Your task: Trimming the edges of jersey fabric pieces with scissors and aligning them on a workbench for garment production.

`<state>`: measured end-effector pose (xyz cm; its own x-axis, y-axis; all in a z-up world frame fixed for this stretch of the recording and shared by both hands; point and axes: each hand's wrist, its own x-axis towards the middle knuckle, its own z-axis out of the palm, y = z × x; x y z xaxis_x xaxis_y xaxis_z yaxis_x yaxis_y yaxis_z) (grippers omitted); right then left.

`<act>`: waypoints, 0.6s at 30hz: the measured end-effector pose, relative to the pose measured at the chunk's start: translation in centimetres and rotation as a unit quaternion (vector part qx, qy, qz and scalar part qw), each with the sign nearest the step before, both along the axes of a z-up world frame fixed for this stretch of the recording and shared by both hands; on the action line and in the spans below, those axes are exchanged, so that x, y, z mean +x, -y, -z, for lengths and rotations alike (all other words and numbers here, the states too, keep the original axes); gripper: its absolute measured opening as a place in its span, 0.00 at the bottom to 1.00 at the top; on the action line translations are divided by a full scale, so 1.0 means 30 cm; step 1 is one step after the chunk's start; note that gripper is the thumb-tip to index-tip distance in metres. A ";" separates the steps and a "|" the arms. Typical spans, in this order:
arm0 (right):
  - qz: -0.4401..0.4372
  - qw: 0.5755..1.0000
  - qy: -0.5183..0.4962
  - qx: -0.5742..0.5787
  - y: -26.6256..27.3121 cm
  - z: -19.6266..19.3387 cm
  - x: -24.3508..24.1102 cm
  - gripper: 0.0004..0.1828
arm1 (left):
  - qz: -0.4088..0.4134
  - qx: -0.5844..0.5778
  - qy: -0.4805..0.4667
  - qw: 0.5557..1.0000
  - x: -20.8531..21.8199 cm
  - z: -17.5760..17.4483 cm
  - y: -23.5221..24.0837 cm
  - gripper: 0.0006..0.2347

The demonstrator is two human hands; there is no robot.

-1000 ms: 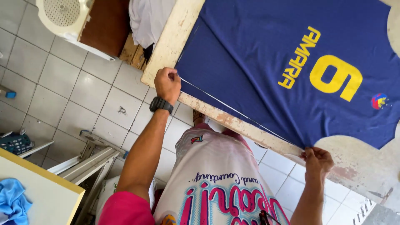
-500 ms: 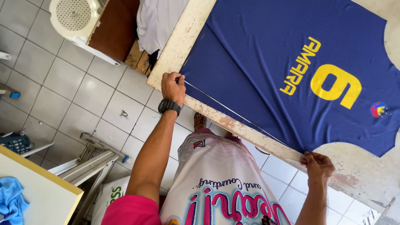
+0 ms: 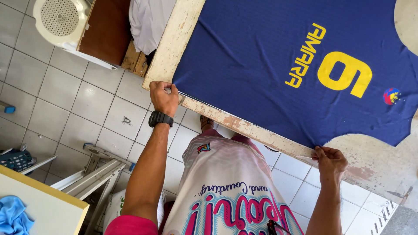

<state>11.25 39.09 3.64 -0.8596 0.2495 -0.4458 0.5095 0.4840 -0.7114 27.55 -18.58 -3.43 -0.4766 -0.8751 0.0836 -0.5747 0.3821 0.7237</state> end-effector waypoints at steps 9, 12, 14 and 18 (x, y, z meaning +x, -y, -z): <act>0.004 1.000 -0.003 -0.025 -0.021 0.017 0.001 0.08 | -0.003 -0.002 0.002 1.000 0.020 -0.008 -0.011 0.05; 0.008 1.000 -0.007 -0.029 -0.032 0.030 0.004 0.08 | 0.002 -0.021 0.001 1.000 0.015 -0.003 -0.009 0.06; 0.008 0.999 -0.016 -0.039 -0.043 0.041 0.000 0.07 | 0.009 -0.025 -0.001 1.000 0.007 0.022 0.001 0.06; 0.008 0.999 -0.008 -0.038 -0.056 0.055 -0.007 0.09 | 0.005 0.006 0.016 1.000 -0.008 0.043 0.011 0.04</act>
<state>11.03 40.76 2.00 -0.8630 0.2297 -0.4500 0.5050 0.4190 -0.7546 27.31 -18.91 -4.72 -0.4874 -0.8713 0.0579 -0.5941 0.3795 0.7093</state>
